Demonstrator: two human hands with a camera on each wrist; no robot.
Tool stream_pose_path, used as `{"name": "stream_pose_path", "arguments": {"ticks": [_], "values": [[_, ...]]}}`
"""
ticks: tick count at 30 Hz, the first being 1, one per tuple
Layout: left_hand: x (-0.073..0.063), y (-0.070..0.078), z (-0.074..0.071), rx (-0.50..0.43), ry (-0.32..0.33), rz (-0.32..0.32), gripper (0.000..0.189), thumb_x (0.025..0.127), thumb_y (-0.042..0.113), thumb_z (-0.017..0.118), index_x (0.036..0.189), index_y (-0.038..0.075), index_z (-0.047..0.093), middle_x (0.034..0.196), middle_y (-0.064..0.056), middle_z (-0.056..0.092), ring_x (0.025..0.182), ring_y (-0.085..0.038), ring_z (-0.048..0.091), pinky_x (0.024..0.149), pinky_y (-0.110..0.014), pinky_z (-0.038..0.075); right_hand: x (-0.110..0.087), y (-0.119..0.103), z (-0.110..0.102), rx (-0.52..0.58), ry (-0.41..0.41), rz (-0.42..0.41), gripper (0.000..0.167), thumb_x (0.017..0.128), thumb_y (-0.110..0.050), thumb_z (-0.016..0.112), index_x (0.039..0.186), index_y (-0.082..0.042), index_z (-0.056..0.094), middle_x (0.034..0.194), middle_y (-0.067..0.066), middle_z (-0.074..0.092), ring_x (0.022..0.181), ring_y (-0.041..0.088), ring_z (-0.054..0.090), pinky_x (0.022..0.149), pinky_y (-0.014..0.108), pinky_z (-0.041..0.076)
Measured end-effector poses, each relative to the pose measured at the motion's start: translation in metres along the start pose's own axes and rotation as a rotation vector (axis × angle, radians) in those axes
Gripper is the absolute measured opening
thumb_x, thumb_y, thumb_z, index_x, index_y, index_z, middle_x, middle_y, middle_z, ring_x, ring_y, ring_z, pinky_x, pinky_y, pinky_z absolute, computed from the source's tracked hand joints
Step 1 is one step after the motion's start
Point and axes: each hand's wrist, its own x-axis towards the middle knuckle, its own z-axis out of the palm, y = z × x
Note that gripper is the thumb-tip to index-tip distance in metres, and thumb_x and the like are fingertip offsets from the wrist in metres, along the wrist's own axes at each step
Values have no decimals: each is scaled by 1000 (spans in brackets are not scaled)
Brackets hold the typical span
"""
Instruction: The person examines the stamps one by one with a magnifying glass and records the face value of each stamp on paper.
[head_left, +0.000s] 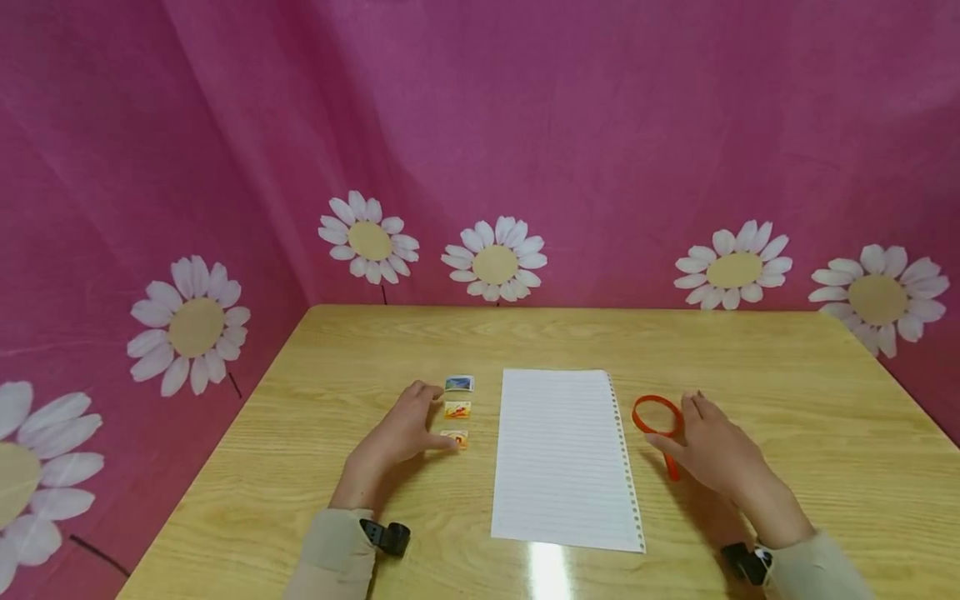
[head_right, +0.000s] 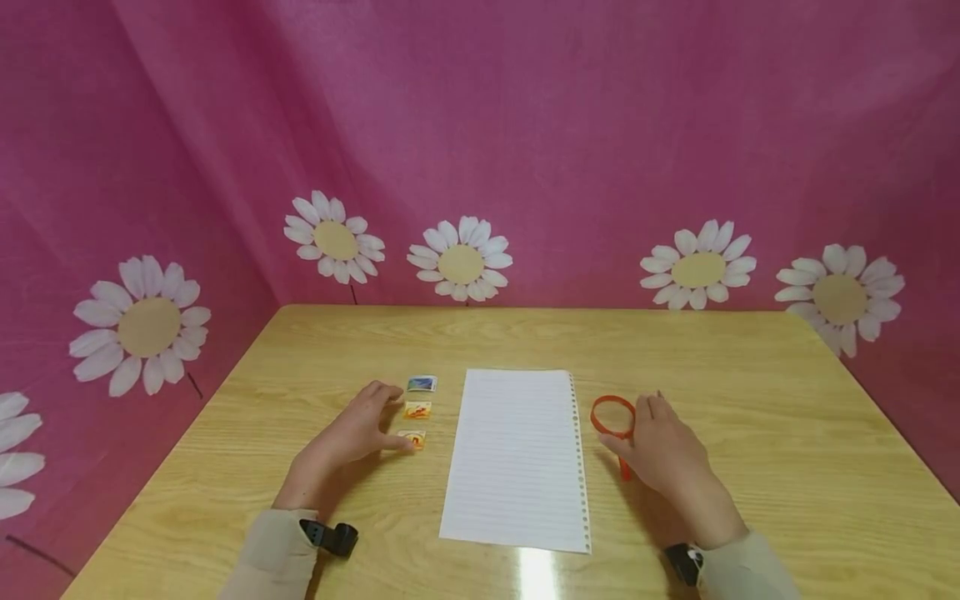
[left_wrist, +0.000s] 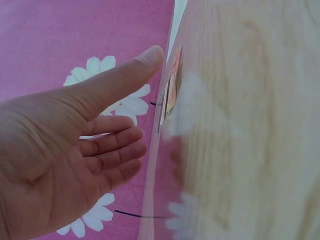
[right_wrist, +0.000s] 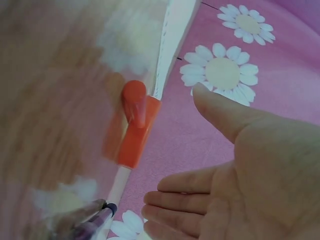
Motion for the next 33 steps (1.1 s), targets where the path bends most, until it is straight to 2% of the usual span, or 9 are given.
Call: {"name": "stream_pose_path", "arguments": {"ticks": [3,7,11,15,19,27,33], "values": [[0,-1,1,24,-5,4,77,71,32,87,130,-2,52,122,-15,51,114,-26,49,106,-43,43,-1,-1,2,4,24,15,85,87,-47,67,128,22,42,134,47,40,122,60,43,89,64,46],[0,-3,2,28,-14,-4,67,72,32,87,122,1,56,116,-11,51,109,-24,48,103,-42,44,-1,-2,5,18,58,20,73,83,-46,73,112,19,52,110,39,56,96,49,57,76,57,52],[0,-5,2,27,-38,0,56,73,30,86,113,4,58,111,-7,53,104,-21,48,100,-40,44,-3,-3,7,14,86,7,61,81,-43,76,96,12,56,89,25,58,80,36,56,66,50,52],[-1,-4,1,24,-55,12,49,74,29,86,108,5,59,108,-6,54,101,-20,49,98,-39,45,-4,-4,8,-8,108,-12,52,78,-39,79,85,8,56,79,18,56,73,31,53,63,45,49],[-1,-3,1,33,-62,25,44,75,27,85,105,5,60,105,-5,55,98,-19,50,96,-39,46,-6,-4,9,-22,105,-21,50,77,-37,81,81,7,56,74,15,54,71,31,52,63,45,49],[0,-3,-2,54,-63,59,37,77,23,84,100,5,61,94,-3,52,88,-17,45,85,-33,42,-6,-5,9,8,43,-14,43,79,-31,80,74,1,50,69,11,50,64,26,49,58,40,44],[0,-6,-2,17,-97,82,28,80,18,81,96,6,61,87,-4,48,81,-16,43,75,-29,37,-5,-3,9,69,-95,12,39,84,-29,75,76,0,50,66,6,46,60,20,44,57,33,38]]}}
